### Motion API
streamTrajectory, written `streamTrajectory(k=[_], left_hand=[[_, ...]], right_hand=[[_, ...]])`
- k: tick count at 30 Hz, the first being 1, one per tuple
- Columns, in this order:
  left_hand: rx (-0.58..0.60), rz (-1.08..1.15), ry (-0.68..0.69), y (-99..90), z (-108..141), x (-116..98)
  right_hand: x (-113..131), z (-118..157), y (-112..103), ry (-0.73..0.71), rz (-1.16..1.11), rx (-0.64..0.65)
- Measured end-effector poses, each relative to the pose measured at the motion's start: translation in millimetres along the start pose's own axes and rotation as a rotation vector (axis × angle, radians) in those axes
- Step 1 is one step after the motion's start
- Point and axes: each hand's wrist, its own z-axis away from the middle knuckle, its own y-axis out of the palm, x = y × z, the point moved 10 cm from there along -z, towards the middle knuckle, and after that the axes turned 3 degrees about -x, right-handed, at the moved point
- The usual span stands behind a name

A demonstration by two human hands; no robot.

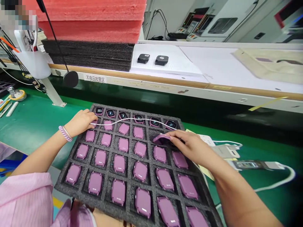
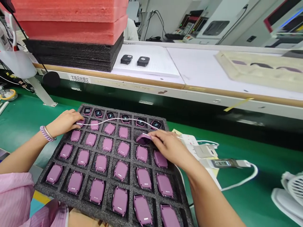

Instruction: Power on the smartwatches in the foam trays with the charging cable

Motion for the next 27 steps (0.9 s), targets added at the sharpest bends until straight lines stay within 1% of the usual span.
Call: streamTrajectory(k=[3, 5, 7, 9, 10, 13, 16, 18, 19, 21, 23, 27], left_hand=[[-0.02, -0.06, 0.052, -7.7, -5.4, -5.9], [-0.049, 0.027, 0.01, -12.2, -7.5, 3.5], [-0.068, 0.202, -0.067, -12.6, -8.3, 19.8], [-0.067, 0.363, -0.111, -9.0, -8.4, 32.5], [-0.057, 0.415, -0.114, -6.3, -8.6, 35.6], [0.001, 0.494, -0.12, 4.5, -9.1, 37.5], [0.046, 0.628, -0.223, 19.4, -8.4, 40.7], [0.014, 0.699, -0.281, 25.8, -8.1, 41.0], [-0.028, 0.696, -0.295, 26.5, -8.1, 40.5], [-0.119, 0.621, -0.309, 25.6, -7.6, 38.3], [-0.181, 0.552, -0.33, 25.8, -6.0, 36.2], [-0.223, 0.573, -0.341, 28.6, -3.7, 33.5]], right_hand=[[-6.3, -9.0, 6.8, 0.067, 0.182, 0.029], [-7.0, -14.2, 12.4, 0.111, 0.279, 0.079], [-3.9, -18.8, 15.1, 0.136, 0.342, 0.138], [2.3, -23.2, 14.2, 0.141, 0.374, 0.187], [5.9, -25.3, 13.5, 0.137, 0.379, 0.212], [14.7, -30.4, 12.4, 0.131, 0.383, 0.276], [18.8, -31.7, 15.5, 0.154, 0.403, 0.302], [19.2, -29.8, 18.3, 0.179, 0.428, 0.282], [19.3, -28.2, 18.9, 0.19, 0.437, 0.257], [18.9, -24.2, 18.7, 0.209, 0.436, 0.189], [17.6, -20.1, 18.1, 0.219, 0.413, 0.128], [14.8, -15.7, 15.9, 0.203, 0.384, 0.038]])
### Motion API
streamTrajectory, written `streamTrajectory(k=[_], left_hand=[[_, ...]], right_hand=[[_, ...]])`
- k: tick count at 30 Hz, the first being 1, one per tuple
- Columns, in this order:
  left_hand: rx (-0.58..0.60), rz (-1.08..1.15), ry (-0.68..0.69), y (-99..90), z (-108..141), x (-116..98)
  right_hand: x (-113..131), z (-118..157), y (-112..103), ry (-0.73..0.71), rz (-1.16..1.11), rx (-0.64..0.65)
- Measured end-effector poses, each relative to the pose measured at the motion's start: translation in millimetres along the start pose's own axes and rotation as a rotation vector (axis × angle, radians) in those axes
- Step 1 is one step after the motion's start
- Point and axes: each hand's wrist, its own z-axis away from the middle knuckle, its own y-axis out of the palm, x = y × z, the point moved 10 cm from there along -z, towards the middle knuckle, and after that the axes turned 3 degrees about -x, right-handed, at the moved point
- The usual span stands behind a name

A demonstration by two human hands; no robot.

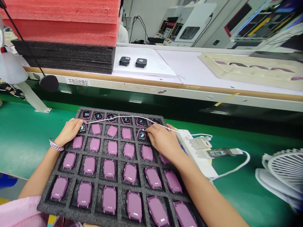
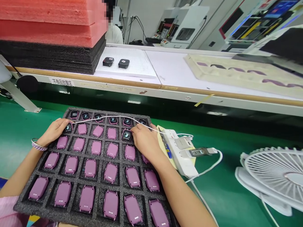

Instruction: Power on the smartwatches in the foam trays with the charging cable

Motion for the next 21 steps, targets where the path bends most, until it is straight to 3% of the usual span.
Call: streamTrajectory(k=[6, 9, 13, 15, 17, 21], left_hand=[[-0.016, 0.038, 0.022, -2.3, 0.2, -1.0], [-0.013, 0.044, 0.028, -1.5, -0.4, -1.2], [-0.01, 0.029, 0.043, 1.2, -1.1, 0.0], [-0.008, 0.023, 0.048, 2.9, -1.0, 1.0], [-0.002, 0.018, 0.056, 5.1, -0.5, 1.3], [0.02, 0.004, 0.065, 9.1, 0.4, 1.1]], right_hand=[[-6.9, 4.7, -24.5, 0.023, -0.016, -0.244], [5.5, 8.4, -39.3, -0.03, -0.086, -0.366], [53.8, 12.1, -34.6, -0.348, -0.19, -0.321], [67.8, 15.4, -31.0, -0.441, -0.169, -0.308], [68.5, 16.5, -32.5, -0.46, -0.213, -0.326], [45.5, 1.1, -30.5, -0.334, -0.413, -0.294]])
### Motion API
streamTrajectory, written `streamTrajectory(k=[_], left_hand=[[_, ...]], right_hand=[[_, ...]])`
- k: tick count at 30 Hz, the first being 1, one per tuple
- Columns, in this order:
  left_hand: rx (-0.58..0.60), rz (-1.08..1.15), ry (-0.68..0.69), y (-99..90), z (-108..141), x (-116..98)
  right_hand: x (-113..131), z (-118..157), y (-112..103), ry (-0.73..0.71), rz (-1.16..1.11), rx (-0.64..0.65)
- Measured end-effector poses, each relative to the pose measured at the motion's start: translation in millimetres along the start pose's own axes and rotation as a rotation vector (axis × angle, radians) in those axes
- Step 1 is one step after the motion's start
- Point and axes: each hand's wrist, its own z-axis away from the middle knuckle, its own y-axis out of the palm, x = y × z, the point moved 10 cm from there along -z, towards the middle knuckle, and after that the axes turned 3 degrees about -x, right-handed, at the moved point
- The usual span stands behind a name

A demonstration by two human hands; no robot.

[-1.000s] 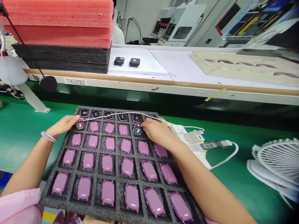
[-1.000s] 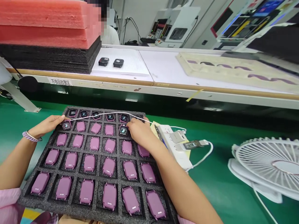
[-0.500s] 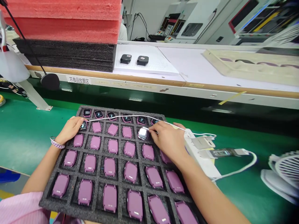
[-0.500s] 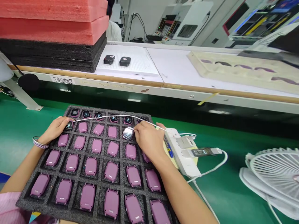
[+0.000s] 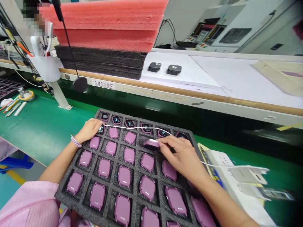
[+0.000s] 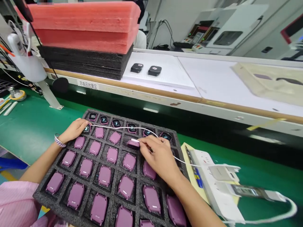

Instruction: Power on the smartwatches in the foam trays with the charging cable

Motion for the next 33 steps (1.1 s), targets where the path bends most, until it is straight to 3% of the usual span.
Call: streamTrajectory(k=[3, 6, 9, 12, 15, 21, 27, 33], left_hand=[[0.01, -0.014, -0.007, 0.5, 0.3, 0.6], [0.053, -0.017, 0.0, 0.0, -1.8, 1.7], [0.15, 0.056, 0.024, -1.0, -6.6, 2.5], [0.282, 0.164, 0.035, -1.6, -10.3, 2.7], [0.362, 0.221, 0.01, -3.4, -12.5, 3.6], [0.409, 0.175, -0.032, -2.2, -17.9, 3.6], [0.464, 0.112, -0.036, -0.7, -22.4, 2.8], [0.497, 0.22, -0.077, 0.9, -25.4, 0.1]], right_hand=[[-16.1, -11.9, 17.4, 0.067, -0.022, 0.136], [-25.0, -25.3, 34.6, 0.094, 0.126, 0.273], [-28.2, -32.8, 47.3, 0.116, 0.244, 0.407], [-21.7, -31.7, 55.0, 0.105, 0.211, 0.488], [-18.9, -26.3, 55.1, 0.129, 0.146, 0.47], [-18.6, -18.6, 50.3, 0.152, 0.063, 0.388], [-13.4, -19.8, 45.8, 0.093, 0.085, 0.312], [-15.4, -18.1, 48.3, 0.033, 0.12, 0.24]])
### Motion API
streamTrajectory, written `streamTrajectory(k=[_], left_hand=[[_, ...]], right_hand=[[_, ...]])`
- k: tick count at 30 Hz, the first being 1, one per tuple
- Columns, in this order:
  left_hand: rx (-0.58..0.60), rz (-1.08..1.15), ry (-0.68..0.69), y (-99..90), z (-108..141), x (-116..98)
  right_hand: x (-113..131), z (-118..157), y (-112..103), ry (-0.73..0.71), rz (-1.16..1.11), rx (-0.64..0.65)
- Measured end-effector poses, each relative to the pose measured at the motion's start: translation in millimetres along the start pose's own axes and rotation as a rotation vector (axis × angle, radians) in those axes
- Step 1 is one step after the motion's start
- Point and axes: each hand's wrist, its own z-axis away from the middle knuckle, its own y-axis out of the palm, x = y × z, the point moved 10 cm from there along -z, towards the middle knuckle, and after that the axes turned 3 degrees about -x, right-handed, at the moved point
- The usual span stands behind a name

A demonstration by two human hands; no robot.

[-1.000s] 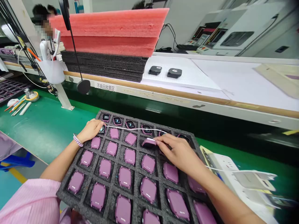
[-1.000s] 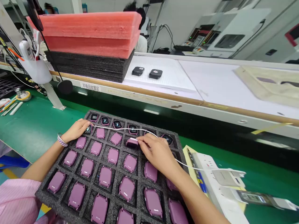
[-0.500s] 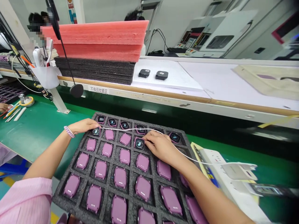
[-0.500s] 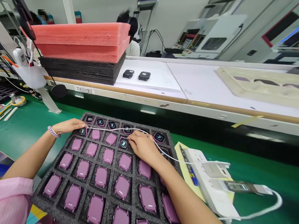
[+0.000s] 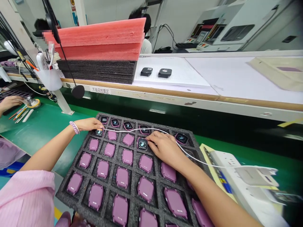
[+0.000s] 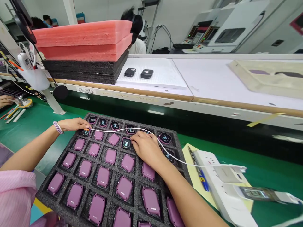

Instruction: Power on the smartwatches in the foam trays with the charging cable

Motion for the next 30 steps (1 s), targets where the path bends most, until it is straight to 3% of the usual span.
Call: streamTrajectory(k=[5, 9, 12, 16, 24, 27, 30], left_hand=[[-0.04, 0.12, -0.064, -9.1, 0.2, 4.0], [-0.315, 0.157, -0.085, -21.9, 9.8, -1.2], [-0.397, 0.148, -0.053, -0.6, 17.2, -19.6], [-0.379, -0.204, 0.01, 37.5, 19.0, -51.0], [-0.423, -0.89, 0.216, 54.3, 19.2, -92.7], [-0.429, -0.838, 0.205, 39.8, 17.3, -91.8], [-0.439, -0.479, 0.074, 11.4, 14.1, -67.4]], right_hand=[[-0.9, 0.0, 3.0, -0.014, 0.004, -0.028], [-1.6, -0.8, 4.3, 0.001, -0.012, -0.01], [-1.9, -0.9, 4.7, 0.008, -0.01, -0.001], [-1.2, 0.4, 3.0, 0.01, 0.018, -0.025], [7.9, 1.9, -3.1, -0.017, 0.066, -0.036], [10.7, 1.0, -7.3, -0.005, 0.109, -0.045], [13.4, 0.2, -8.2, 0.002, 0.117, -0.043]])
